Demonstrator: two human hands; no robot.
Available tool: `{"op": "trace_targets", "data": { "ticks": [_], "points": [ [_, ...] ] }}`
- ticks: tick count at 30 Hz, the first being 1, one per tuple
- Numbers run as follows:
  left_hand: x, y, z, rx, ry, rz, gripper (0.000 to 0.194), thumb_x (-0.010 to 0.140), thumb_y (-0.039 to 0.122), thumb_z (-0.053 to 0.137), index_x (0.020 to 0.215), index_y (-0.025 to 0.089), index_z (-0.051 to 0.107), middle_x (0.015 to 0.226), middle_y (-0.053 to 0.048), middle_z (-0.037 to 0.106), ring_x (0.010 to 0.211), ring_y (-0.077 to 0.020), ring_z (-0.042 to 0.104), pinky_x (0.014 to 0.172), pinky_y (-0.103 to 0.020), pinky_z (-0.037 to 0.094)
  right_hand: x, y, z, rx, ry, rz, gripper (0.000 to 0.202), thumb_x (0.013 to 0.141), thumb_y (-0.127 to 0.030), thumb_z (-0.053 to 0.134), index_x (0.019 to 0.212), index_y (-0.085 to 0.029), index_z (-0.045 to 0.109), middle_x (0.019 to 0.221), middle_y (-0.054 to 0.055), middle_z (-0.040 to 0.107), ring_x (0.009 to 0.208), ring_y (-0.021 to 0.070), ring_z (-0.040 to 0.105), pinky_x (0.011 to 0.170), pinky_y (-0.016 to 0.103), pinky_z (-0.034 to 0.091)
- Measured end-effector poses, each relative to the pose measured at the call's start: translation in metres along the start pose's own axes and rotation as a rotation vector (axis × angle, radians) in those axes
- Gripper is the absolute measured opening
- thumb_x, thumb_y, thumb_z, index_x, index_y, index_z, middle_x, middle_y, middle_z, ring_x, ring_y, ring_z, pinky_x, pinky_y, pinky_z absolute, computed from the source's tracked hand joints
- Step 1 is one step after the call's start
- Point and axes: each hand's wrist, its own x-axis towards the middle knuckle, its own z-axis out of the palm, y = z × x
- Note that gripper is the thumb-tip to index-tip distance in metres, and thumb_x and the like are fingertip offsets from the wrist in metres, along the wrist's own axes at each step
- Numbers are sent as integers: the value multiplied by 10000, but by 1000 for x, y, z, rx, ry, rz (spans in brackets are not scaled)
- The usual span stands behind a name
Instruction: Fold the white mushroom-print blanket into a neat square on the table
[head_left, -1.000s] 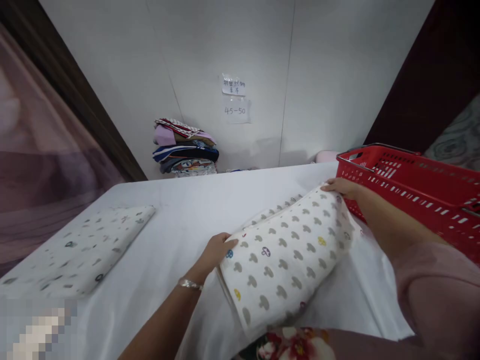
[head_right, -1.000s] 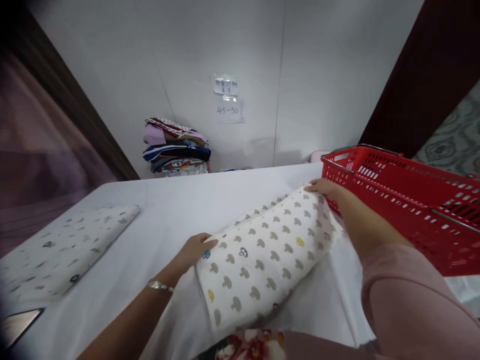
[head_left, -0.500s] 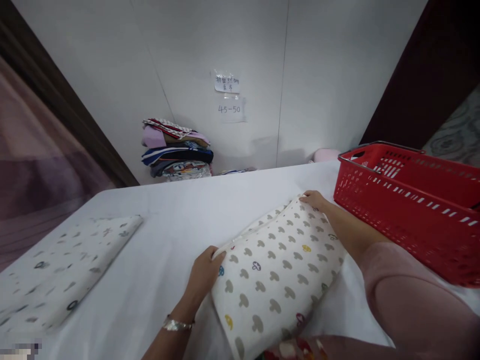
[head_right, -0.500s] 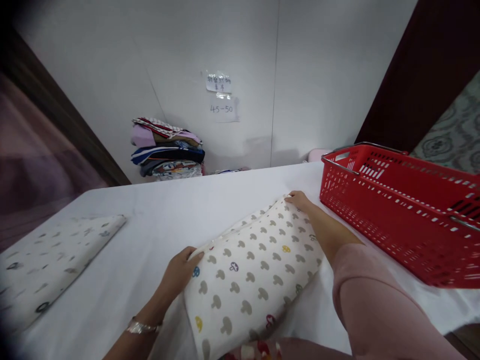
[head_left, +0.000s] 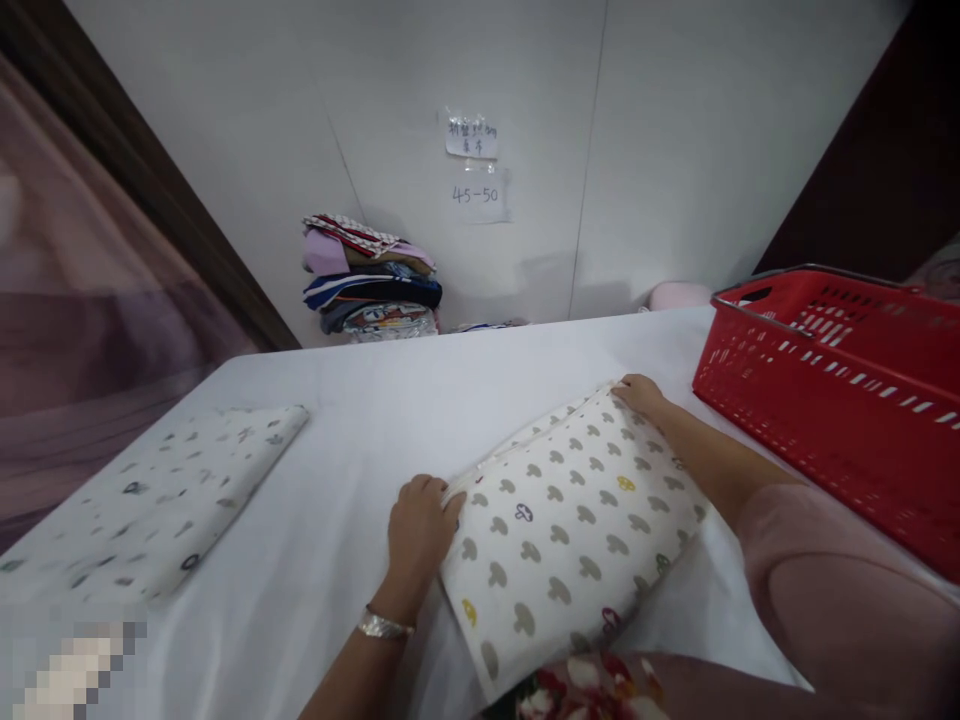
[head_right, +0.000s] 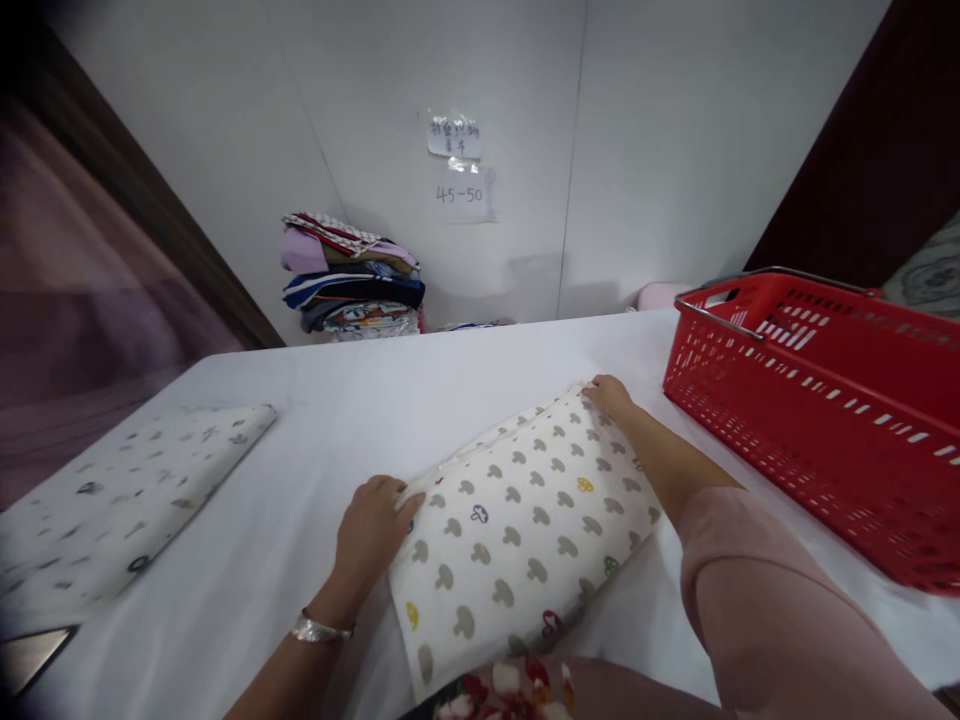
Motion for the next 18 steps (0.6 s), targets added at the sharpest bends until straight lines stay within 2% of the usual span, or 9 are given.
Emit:
{"op": "trace_targets", "data": {
  "ticks": [3,7,11,13,16,18],
  "points": [
    [0,-1,2,-91,-53,-87,337,817,435,477,996,166,573,1030,-92,605,960,-226,536,787,-310,393,1,-1,-1,-27,-10,-6,246,742,-294,561,892,-127,662,941,139,650,898,261,585,755,317,433],
    [1,-1,-9,-250,-176,-130,269,809,428,475,880,195,588,865,-41,650,762,-177,574,657,-270,385,3,-3,-6,-28,-10,-19,221,711,-266,577,855,-121,662,895,124,657,860,241,587,732,290,427],
    [16,-16,-28,-377,-45,-60,311,806,467,469,890,204,613,837,-15,659,735,-154,572,637,-242,384,4,-12,-9,100,117,-79,273,771,-324,509,938,-148,633,929,68,653,847,192,582,710,250,415],
    [29,-28,-30,-335,-63,-77,311,799,456,477,866,190,624,829,-23,661,733,-157,571,629,-241,377,5,-21,-5,138,158,-94,280,785,-340,492,938,-152,630,924,62,654,836,188,581,693,248,411],
    [47,-43,-23,-214,-183,-107,272,789,405,493,777,166,623,785,-41,657,716,-163,567,616,-247,358,8,-33,7,73,100,-89,235,747,-307,538,891,-156,647,918,78,660,848,210,580,689,262,408],
    [53,-48,-18,-170,-180,-92,259,787,394,498,793,167,624,823,-51,659,746,-168,569,630,-249,355,12,-36,16,37,75,-75,231,738,-299,549,898,-167,651,928,85,662,857,223,582,687,272,412]
  ]
}}
